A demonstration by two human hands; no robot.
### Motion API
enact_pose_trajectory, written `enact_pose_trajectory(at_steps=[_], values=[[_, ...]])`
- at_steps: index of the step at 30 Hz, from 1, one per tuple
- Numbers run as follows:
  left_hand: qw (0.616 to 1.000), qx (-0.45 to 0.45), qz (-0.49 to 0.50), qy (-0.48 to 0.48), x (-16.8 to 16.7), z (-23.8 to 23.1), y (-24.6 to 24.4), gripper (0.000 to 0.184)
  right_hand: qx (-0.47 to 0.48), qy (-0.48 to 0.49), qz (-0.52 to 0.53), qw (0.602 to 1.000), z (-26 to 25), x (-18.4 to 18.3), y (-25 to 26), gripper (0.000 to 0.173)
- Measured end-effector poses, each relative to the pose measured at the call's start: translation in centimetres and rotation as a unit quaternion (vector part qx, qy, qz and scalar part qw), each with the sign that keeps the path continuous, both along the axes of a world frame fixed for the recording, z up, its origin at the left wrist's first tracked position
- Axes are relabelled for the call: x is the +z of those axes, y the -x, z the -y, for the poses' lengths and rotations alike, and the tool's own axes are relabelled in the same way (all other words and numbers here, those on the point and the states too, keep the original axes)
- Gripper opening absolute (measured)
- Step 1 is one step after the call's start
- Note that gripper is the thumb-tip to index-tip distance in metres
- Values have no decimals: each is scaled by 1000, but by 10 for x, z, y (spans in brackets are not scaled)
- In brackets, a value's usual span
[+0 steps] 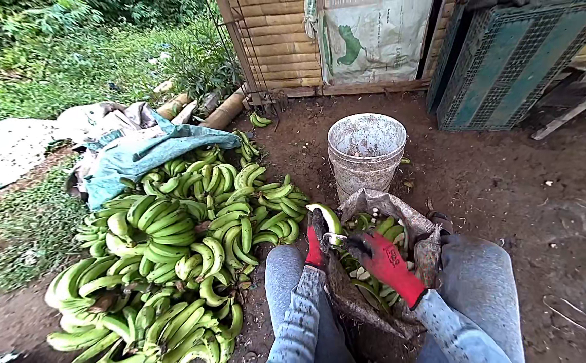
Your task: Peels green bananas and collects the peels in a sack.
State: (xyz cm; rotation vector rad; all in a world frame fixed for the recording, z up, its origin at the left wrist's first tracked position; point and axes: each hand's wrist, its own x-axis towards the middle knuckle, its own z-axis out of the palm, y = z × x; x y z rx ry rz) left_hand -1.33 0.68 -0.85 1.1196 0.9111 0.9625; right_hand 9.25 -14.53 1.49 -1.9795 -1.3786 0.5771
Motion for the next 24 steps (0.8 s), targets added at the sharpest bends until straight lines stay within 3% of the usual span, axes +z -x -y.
enact_pose_trajectory(at_steps=[2, 4, 6, 9, 11, 13, 15, 17, 19, 22, 24], values=[[999, 31, 3, 6, 0, 3, -1, 43, -12, 24, 52, 998, -6, 4, 1, 41], [999, 8, -44, -28, 3, 17, -1, 42, -23, 67, 66, 995, -18, 9, -16, 41], [988, -72, -117, -76, 4, 26, 4, 40, -9, 80, 49, 996, -33, 5, -37, 40], [938, -226, -249, -83, 3, 29, 12, 40, -36, 101, 42, 993, -45, -11, -59, 37], [926, -237, -285, -73, 4, 33, 11, 41, -88, 109, 45, 989, -46, -18, -68, 36], [958, -165, -230, -34, 0, 24, 10, 44, -94, 81, 31, 992, -40, -13, -62, 36], [991, -83, -106, 25, -2, 12, 6, 41, -70, 20, 16, 997, -25, -7, -43, 38], [993, -23, 53, 105, 3, 2, 1, 40, -38, -68, 15, 997, -12, -13, -25, 37], [977, 13, 144, 155, 5, -2, 3, 40, -3, -107, 44, 993, -5, -18, -12, 38], [973, 57, 154, 162, 7, 11, 0, 37, -3, -37, 77, 996, -12, -9, -7, 39], [968, 37, 187, 165, 9, 19, -2, 40, -16, 27, 71, 997, -23, -3, -10, 40]])
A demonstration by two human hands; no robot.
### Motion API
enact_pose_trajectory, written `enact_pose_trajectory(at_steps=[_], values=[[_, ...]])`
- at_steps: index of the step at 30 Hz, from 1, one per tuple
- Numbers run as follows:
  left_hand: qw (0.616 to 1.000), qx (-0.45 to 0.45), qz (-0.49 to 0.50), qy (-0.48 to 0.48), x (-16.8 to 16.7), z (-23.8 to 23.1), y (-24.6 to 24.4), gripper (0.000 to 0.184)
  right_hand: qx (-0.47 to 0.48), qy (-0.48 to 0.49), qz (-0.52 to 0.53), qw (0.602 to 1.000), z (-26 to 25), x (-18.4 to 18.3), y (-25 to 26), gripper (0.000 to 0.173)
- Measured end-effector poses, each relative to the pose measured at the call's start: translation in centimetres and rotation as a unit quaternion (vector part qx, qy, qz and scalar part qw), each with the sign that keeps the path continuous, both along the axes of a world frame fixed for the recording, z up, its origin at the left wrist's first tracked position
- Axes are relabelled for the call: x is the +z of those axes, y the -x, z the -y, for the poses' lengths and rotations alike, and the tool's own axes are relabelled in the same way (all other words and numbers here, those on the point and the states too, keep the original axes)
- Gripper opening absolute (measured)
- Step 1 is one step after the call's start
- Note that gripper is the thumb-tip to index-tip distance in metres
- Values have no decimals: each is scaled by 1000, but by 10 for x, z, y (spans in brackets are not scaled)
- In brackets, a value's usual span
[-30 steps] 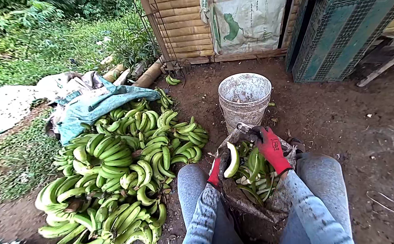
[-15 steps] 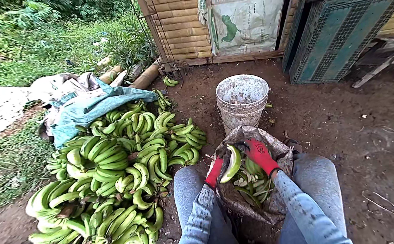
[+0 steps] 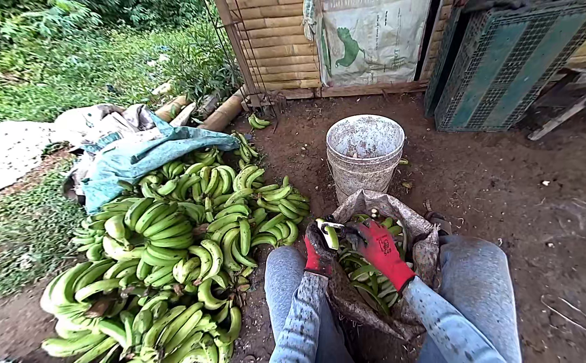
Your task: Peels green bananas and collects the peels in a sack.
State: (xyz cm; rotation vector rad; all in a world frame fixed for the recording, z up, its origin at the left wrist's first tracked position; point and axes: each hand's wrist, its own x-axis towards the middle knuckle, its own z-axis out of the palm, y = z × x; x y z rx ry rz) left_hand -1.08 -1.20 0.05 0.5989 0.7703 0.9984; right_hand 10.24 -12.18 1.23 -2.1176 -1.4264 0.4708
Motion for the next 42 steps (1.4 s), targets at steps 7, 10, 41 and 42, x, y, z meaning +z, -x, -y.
enact_pose_trajectory(at_steps=[7, 10, 41, 42], values=[[973, -59, -198, -101, 4, 0, 5, 42, 2, -4, 8, 1000, -2, -8, -1, 41], [924, -97, -308, -203, 4, 6, 4, 40, -22, 12, -18, 1000, -10, -7, -8, 40], [869, 165, -177, -432, 120, -53, -72, 44, -210, -48, -186, 959, 2, -30, -58, 43], [853, 134, -160, -479, 135, -68, -94, 51, -213, -45, -201, 955, 3, -36, -60, 47]])
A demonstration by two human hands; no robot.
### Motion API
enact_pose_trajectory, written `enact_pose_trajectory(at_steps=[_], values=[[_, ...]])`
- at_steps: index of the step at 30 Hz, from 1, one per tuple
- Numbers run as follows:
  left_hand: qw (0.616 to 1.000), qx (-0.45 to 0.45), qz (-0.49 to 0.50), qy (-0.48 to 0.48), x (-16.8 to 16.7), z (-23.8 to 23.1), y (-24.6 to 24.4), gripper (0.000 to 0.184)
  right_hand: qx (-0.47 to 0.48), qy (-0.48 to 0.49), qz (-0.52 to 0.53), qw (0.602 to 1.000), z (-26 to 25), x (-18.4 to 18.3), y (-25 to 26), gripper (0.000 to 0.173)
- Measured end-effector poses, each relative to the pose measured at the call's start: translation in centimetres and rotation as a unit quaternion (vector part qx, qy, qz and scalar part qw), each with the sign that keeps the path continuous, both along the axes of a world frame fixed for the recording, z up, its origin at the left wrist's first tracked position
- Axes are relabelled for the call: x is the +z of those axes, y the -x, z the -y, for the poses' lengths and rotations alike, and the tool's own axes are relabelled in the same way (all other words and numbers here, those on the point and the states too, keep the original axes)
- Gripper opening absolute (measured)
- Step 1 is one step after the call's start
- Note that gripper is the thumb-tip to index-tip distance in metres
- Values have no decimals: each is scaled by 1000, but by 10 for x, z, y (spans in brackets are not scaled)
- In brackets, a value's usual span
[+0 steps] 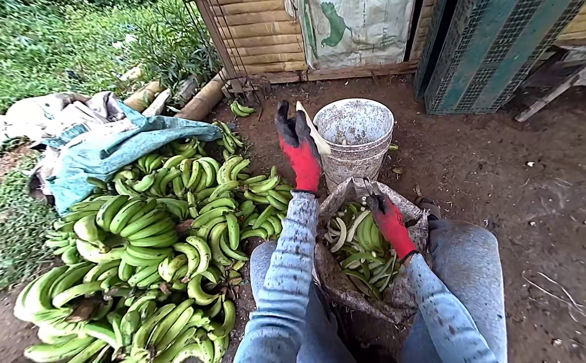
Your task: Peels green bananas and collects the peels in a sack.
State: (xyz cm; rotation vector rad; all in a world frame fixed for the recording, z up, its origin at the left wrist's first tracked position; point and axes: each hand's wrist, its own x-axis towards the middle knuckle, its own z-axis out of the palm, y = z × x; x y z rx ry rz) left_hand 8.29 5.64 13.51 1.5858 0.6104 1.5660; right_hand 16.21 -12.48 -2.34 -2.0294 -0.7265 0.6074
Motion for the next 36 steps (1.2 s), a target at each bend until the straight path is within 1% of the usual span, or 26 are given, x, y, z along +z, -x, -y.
enact_pose_trajectory(at_steps=[2, 3, 4, 5, 6, 7, 9, 10, 11, 12, 13, 15, 16, 17, 20, 22, 23, 24, 26, 27, 28, 30, 31, 32, 34, 36], values=[[994, -60, -87, -15, 1, -13, -31, 67, -24, 37, -30, 999, 5, -12, -2, 58], [987, -82, -140, 6, -10, -8, -38, 68, -38, 78, -40, 995, 9, -14, -2, 64], [974, -100, -197, 41, -30, 5, -37, 61, -48, 128, -50, 989, 14, -16, 0, 69], [952, -124, -265, 89, -57, 24, -27, 49, -53, 174, -60, 981, 17, -21, 2, 72], [912, -166, -345, 146, -90, 42, -12, 38, -54, 210, -74, 973, 19, -30, 6, 74], [845, -222, -443, 201, -126, 55, 1, 34, -58, 223, -95, 969, 21, -45, 9, 73], [669, -336, -610, 260, -188, 79, 27, 34, -83, 179, -150, 969, 22, -79, 19, 66], [621, -378, -644, 238, -216, 92, 40, 34, -99, 157, -161, 969, 21, -89, 23, 65], [610, -405, -654, 190, -237, 104, 52, 35, -108, 148, -165, 969, 18, -92, 24, 64], [619, -409, -660, 115, -250, 114, 60, 38, -111, 151, -161, 969, 16, -90, 23, 63], [608, -402, -684, 32, -257, 123, 65, 44, -107, 157, -150, 970, 15, -86, 21, 61], [541, -369, -752, -71, -260, 126, 66, 61, -93, 160, -122, 975, 11, -76, 17, 56], [517, -339, -782, -79, -264, 119, 70, 64, -84, 155, -111, 978, 10, -69, 16, 54], [511, -300, -803, -63, -267, 108, 74, 64, -78, 150, -98, 981, 10, -59, 13, 53], [533, -172, -826, 63, -250, 72, 80, 57, -76, 123, -84, 986, 9, -29, 0, 49], [542, -140, -817, 135, -225, 62, 80, 54, -64, 106, -79, 989, 10, -19, -3, 51], [577, -138, -789, 162, -209, 58, 78, 51, -49, 100, -73, 991, 10, -14, -5, 53], [634, -131, -739, 187, -196, 55, 77, 49, -26, 98, -66, 993, 9, -8, -6, 55], [789, -93, -553, 249, -190, 56, 76, 44, 36, 105, -52, 992, 9, -3, -5, 57], [835, -96, -448, 303, -193, 58, 74, 46, 67, 108, -48, 991, 8, -5, -4, 58], [849, -124, -365, 362, -198, 63, 71, 52, 93, 111, -46, 988, 6, -11, -3, 58], [827, -187, -281, 450, -217, 75, 66, 66, 148, 132, -31, 980, 1, -30, 2, 59], [818, -181, -263, 480, -232, 80, 62, 71, 170, 155, -20, 973, -2, -41, 7, 59], [819, -150, -277, 480, -244, 83, 59, 74, 178, 174, -21, 968, -2, -50, 12, 62], [823, -94, -362, 428, -256, 86, 51, 82, 128, 154, -68, 977, 4, -59, 18, 72], [799, -76, -446, 396, -246, 85, 37, 81, 50, 115, -87, 988, 13, -50, 17, 75]])
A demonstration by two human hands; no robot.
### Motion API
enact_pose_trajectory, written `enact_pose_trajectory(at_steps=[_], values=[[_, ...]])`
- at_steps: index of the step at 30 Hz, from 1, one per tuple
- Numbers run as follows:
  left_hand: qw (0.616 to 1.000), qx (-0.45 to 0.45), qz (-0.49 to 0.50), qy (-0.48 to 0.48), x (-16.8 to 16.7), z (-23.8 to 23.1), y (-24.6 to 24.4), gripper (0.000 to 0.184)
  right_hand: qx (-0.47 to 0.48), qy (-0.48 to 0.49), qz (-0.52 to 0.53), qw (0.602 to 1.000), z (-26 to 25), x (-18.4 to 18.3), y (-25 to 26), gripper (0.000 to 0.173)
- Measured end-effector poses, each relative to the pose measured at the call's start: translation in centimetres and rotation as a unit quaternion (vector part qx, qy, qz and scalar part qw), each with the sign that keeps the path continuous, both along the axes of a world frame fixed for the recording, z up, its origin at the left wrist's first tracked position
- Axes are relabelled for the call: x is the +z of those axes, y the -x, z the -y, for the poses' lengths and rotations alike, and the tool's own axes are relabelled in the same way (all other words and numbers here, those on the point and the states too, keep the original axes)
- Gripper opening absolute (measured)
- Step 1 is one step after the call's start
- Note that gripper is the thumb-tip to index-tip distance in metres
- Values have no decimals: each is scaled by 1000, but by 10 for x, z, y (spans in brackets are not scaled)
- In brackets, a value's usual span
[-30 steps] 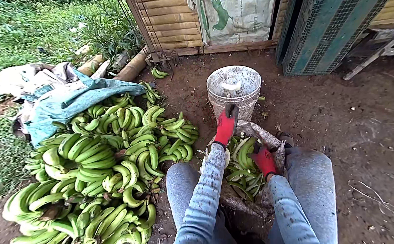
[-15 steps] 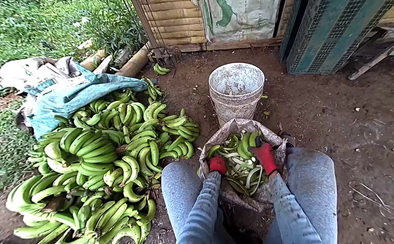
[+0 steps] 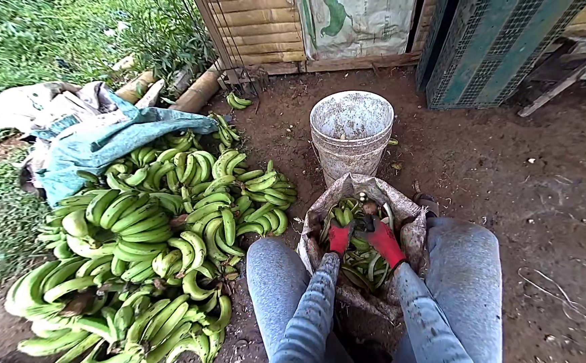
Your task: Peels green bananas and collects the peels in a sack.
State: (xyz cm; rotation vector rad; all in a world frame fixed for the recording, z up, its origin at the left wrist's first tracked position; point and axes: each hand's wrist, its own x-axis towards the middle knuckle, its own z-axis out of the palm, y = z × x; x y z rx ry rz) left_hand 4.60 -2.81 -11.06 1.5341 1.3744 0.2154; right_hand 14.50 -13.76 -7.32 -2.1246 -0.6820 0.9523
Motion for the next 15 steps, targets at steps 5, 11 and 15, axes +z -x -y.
enact_pose_trajectory(at_steps=[5, 11, 15], values=[[978, -61, -199, -15, 32, 1, -35, 95, -103, -13, 38, 994, 28, 21, 7, 54], [973, -100, -203, -39, 15, 4, -35, 90, -66, 98, -22, 993, 53, -16, 62, 52], [980, -98, -169, -33, 8, -5, -26, 80, -75, 93, -28, 992, 48, -17, 66, 46]])
